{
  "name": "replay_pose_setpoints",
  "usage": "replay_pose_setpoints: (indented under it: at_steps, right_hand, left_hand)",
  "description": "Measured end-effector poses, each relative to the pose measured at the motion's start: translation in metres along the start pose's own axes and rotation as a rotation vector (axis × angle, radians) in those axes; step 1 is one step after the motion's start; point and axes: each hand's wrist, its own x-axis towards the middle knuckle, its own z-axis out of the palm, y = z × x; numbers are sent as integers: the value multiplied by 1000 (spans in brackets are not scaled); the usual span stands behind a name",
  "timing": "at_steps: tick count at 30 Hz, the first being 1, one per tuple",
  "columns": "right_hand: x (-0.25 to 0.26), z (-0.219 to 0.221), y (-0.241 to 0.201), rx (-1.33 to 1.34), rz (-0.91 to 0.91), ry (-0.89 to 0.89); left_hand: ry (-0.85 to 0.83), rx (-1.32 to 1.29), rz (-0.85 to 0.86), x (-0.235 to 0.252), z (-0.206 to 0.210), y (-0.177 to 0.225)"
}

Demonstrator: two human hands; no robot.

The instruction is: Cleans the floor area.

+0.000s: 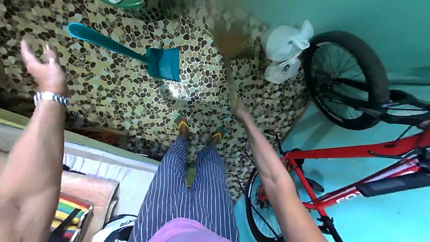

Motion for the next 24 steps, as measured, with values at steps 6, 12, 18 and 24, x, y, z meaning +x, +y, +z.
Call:
replay_pose_setpoints:
  at_steps: [6, 12, 18, 24]
  right_hand:
    - [-128, 32, 87, -208, 59, -144]
    - [-221, -73, 87, -170, -61, 48]
    - [-89, -104, -27, 0, -126, 143]
    - [34, -37, -176, 3, -123, 73]
  left_hand:
    - [-142, -43, -22, 61, 28, 44]
    - [-282, -81, -134, 67, 59, 49]
    - [-494, -441, -553, 34, 54, 39]
    - [-423, -990, -820, 16, 56, 43]
